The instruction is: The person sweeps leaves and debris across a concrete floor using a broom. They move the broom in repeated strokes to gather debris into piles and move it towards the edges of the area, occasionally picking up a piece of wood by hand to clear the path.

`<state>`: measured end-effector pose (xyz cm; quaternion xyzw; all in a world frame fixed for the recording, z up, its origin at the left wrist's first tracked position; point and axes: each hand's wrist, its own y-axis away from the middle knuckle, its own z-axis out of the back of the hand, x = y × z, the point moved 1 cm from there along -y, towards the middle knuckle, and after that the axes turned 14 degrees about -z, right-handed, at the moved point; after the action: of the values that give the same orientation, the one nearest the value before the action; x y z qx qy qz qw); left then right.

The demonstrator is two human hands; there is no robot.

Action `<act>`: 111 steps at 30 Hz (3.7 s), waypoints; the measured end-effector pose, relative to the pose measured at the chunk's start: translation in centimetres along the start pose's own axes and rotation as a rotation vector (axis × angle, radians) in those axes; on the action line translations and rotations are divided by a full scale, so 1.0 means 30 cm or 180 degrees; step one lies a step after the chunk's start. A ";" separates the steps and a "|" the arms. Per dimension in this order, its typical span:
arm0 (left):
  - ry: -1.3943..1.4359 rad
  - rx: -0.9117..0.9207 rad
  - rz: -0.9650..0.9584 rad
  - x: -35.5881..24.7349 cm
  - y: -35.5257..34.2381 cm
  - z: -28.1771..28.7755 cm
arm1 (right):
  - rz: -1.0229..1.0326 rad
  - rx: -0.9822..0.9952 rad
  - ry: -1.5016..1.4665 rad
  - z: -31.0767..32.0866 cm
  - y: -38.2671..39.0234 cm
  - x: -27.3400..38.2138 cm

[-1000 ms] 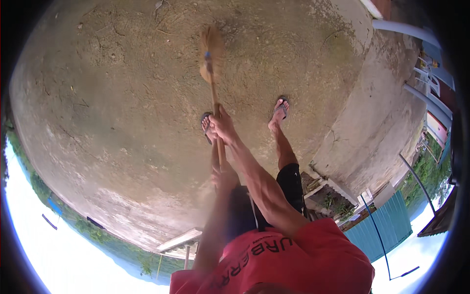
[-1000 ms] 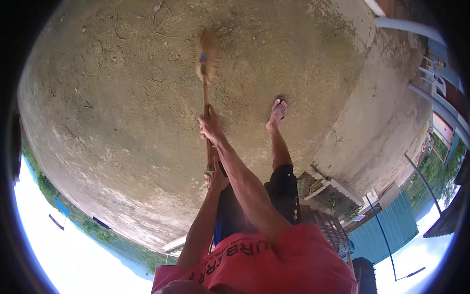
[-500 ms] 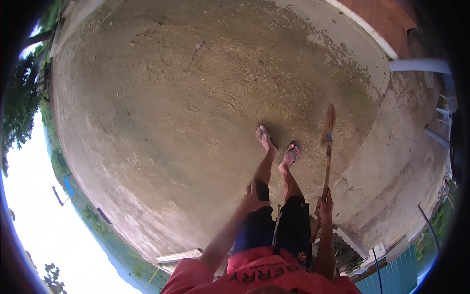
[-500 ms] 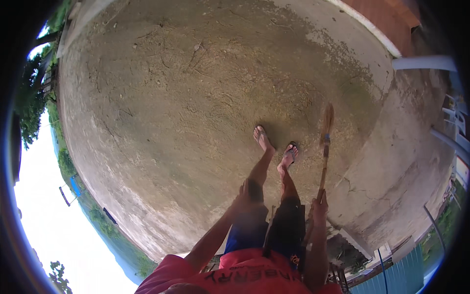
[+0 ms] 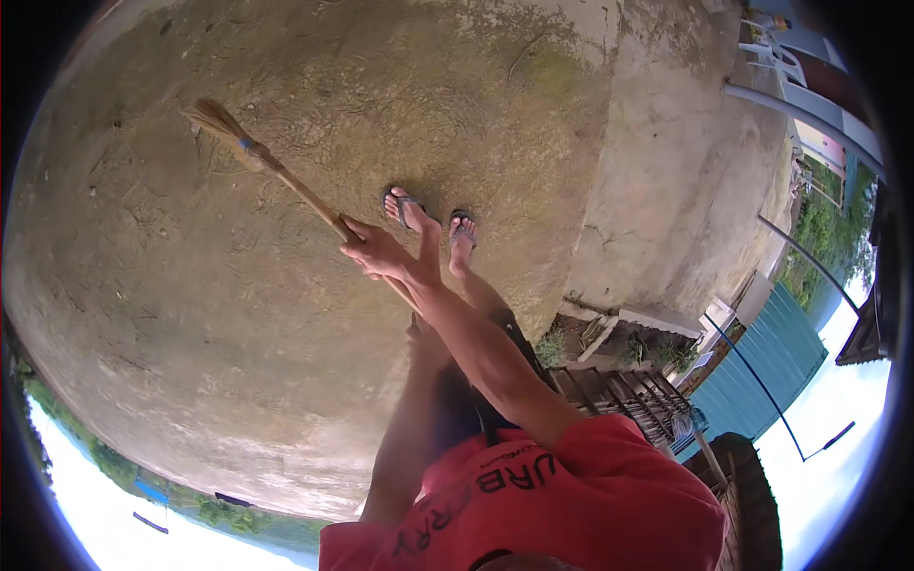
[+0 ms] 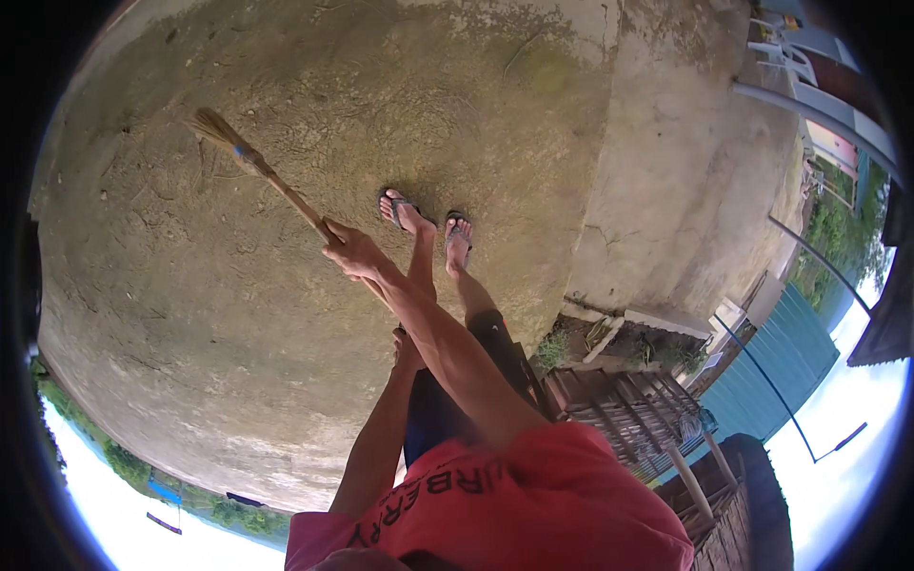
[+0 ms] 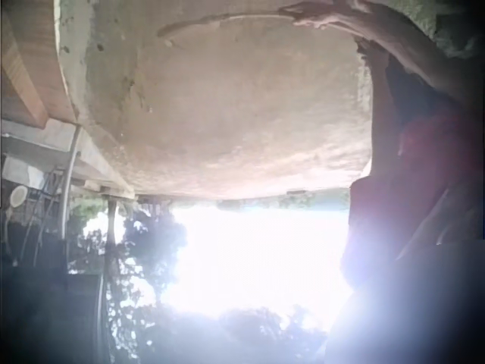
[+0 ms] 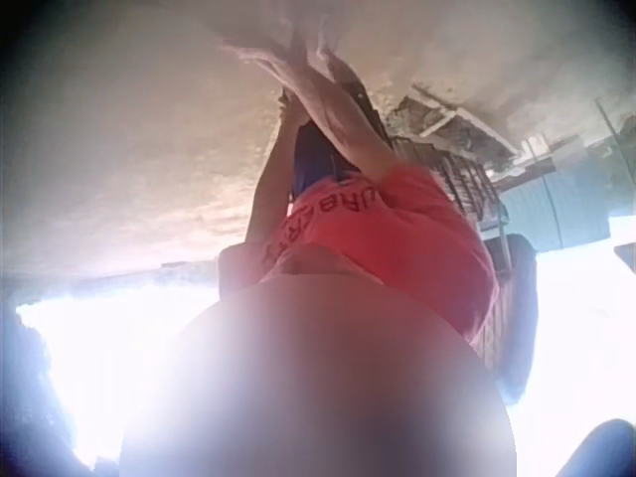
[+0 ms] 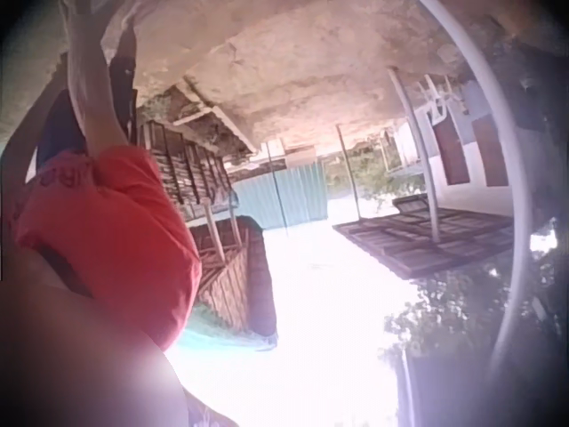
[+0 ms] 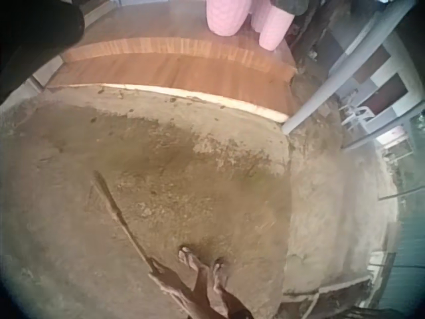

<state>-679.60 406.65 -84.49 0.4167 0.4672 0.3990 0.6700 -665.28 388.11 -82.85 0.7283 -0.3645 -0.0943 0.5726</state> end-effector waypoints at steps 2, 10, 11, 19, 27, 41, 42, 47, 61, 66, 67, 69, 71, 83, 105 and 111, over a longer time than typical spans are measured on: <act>0.0048 -0.0015 0.0055 -0.068 -0.008 0.051 | 0.1200 -0.1337 0.1405 0.091 0.091 -0.121; 0.0263 -0.0058 0.0171 -0.044 0.037 0.189 | -0.1184 -0.2261 -0.0692 0.646 0.733 -0.739; 0.0215 -0.0065 0.0165 -0.057 0.028 0.185 | -0.1264 -0.2430 -0.0985 0.737 0.726 -0.844; -0.0486 -0.0269 0.0042 -0.222 -0.004 0.134 | -0.0601 -0.2037 -0.1169 0.871 0.360 -0.960; -0.0928 -0.0073 0.0339 -0.279 0.041 0.005 | 0.0495 -0.0804 -0.0295 0.527 0.411 -0.545; -0.1340 0.0072 -0.0391 -0.407 -0.081 0.074 | -0.0305 -0.2488 -0.1806 1.185 0.501 -0.782; -0.1123 -0.0013 -0.0595 -0.454 -0.117 0.098 | -0.0244 -0.2435 -0.1593 1.156 0.412 -0.687; 0.2375 -0.0546 -0.1363 -0.759 -0.151 0.398 | 0.0701 -0.0763 -0.0665 0.743 0.070 -0.060; -0.0127 -0.1135 -0.3224 -1.004 -0.146 0.356 | 0.0495 -0.2458 -0.1678 0.847 0.343 0.035; 0.0246 -0.1346 -0.2691 -0.955 -0.597 0.603 | 0.0733 -0.2407 -0.0078 0.878 -0.162 0.426; 0.0135 -0.1440 -0.2301 -0.998 -0.623 0.694 | 0.1113 -0.2580 0.0688 0.920 -0.256 0.528; 0.2814 -0.0391 -0.1433 -1.024 -0.593 0.931 | 0.0731 -0.1683 0.1125 0.827 -0.329 0.682; 0.2731 -0.1427 -0.1184 -1.114 -0.457 1.030 | 0.1076 -0.0816 0.0926 0.650 -0.295 0.823; 0.1496 -0.1589 -0.1957 -1.124 -0.051 0.796 | -0.0034 -0.1756 -0.0644 0.840 0.222 0.504; 0.2850 -0.1458 -0.1119 -0.554 0.046 1.285 | -0.1152 -0.0893 -0.0729 -0.022 0.002 0.735; 0.3056 -0.2539 -0.0612 -0.167 -0.153 1.873 | -0.0581 0.0733 -0.0040 -0.633 -0.629 1.099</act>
<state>-626.30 390.07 -75.14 -0.1345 0.5664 0.6231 0.5223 -623.13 383.05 -84.45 0.8186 -0.3087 -0.1081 0.4721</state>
